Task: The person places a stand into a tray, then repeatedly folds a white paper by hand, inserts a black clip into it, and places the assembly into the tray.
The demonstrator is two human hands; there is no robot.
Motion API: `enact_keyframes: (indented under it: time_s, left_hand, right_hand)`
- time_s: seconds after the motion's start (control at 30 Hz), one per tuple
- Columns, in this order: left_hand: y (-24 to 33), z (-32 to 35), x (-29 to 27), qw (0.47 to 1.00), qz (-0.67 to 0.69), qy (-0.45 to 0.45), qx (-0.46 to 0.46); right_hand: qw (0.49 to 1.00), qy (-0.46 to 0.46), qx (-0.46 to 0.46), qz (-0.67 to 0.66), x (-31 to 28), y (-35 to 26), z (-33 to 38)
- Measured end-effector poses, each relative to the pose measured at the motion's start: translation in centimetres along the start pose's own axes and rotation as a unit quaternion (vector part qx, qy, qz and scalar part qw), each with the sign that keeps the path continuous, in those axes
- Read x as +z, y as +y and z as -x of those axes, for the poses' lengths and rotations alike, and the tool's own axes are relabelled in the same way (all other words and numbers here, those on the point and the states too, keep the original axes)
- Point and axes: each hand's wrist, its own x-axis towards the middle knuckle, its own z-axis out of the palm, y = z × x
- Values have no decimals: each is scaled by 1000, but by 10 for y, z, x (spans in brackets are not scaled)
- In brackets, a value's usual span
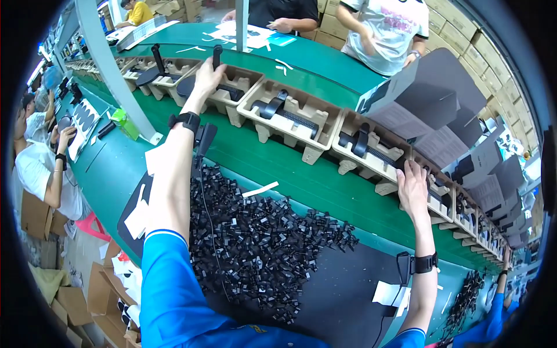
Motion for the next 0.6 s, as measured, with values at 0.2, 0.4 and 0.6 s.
enact_keyframes:
  time_s: [0.2,0.4,0.6]
  left_hand:
    - [129,29,6,995,50,-80,38]
    - [214,86,74,877,448,-100,-141]
    - [225,104,92,819,502,-211,-178]
  right_hand:
    - [990,97,-41,-96,-30,-53,14]
    - [971,64,-43,-228,-30,-188,-24]
    - [955,136,40,-260,3,-199,-73]
